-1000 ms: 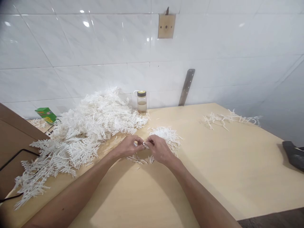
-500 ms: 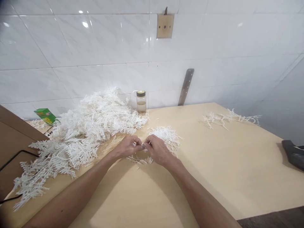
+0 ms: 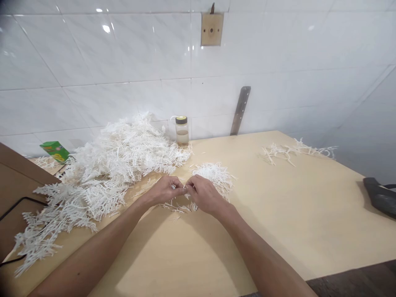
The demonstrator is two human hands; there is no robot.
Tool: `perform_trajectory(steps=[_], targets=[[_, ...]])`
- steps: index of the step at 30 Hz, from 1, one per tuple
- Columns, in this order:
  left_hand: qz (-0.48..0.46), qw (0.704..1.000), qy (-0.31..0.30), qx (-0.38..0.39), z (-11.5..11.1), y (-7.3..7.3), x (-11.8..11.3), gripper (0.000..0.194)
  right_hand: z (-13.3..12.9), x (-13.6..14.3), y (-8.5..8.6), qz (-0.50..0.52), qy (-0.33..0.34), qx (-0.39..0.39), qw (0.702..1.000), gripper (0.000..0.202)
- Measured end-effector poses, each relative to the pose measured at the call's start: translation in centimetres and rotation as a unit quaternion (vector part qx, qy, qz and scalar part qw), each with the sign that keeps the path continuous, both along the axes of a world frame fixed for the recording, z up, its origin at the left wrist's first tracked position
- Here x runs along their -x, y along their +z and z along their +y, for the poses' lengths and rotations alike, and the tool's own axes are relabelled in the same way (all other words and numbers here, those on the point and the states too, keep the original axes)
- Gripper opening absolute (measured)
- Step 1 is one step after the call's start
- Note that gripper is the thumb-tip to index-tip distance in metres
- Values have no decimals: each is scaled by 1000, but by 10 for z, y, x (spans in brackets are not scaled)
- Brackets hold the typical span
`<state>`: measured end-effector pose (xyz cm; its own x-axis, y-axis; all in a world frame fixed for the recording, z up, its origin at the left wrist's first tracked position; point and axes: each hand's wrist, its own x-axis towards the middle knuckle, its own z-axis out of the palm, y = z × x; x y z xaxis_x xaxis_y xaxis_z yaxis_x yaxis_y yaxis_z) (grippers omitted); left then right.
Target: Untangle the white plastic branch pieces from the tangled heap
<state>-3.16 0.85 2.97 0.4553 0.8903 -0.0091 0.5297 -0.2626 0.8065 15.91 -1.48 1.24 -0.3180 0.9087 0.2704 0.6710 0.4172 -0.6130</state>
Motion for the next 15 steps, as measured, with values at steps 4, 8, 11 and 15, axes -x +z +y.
perform_trajectory(steps=[4, 8, 11, 15], targets=[[-6, 1000, 10, 16, 0, 3, 0, 31, -2, 9, -3, -68, -28, -54, 996, 17], [-38, 999, -23, 9, -2, 3, 0, 27, 9, 2, -11, -95, -111, -89, 985, 16], [-46, 999, -15, -7, -4, 3, -3, 23, 22, -17, -16, -40, -193, -112, 974, 16], [-34, 999, 35, -9, -4, 2, -5, 22, 28, -33, -16, 53, -193, -103, 974, 12]])
